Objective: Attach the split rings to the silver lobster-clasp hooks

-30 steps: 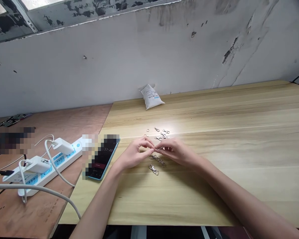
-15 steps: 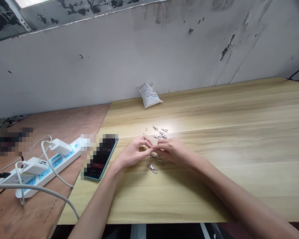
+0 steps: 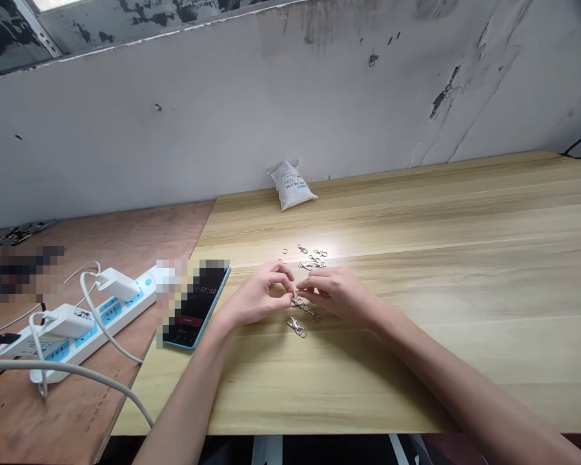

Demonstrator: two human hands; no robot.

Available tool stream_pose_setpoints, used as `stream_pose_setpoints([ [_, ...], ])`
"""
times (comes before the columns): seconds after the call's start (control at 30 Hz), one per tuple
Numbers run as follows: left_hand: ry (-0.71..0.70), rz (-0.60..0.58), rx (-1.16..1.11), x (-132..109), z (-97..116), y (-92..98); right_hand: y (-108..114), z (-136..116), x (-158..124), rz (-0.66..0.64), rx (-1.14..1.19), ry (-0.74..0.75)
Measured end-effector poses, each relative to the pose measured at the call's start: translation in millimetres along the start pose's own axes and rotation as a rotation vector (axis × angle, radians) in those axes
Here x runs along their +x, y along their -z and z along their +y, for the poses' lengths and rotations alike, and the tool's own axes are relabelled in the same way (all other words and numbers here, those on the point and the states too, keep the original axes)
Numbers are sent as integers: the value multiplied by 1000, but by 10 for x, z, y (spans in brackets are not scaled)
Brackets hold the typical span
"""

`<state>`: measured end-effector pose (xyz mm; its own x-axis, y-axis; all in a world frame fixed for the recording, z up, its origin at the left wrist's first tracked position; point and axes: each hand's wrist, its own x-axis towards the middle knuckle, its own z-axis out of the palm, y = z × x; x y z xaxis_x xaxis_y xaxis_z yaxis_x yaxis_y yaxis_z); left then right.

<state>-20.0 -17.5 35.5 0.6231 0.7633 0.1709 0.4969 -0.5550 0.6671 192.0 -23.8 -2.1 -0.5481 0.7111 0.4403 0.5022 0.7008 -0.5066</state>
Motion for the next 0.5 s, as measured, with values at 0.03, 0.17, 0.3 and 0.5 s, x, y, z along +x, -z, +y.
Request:
stream_pose_setpoints([
  [0.03, -4, 43, 27, 4, 2, 1, 0, -1, 2, 15, 8, -17],
  [0.17, 3, 247, 115, 26, 32, -20, 7, -47, 25, 16, 145, -182],
  [0.3, -54, 388, 295, 36, 72, -75, 19, -129, 61, -105, 686, -429],
  [0.5, -272, 445, 622, 45, 99, -131, 91, -115, 88, -224, 1318, -788],
])
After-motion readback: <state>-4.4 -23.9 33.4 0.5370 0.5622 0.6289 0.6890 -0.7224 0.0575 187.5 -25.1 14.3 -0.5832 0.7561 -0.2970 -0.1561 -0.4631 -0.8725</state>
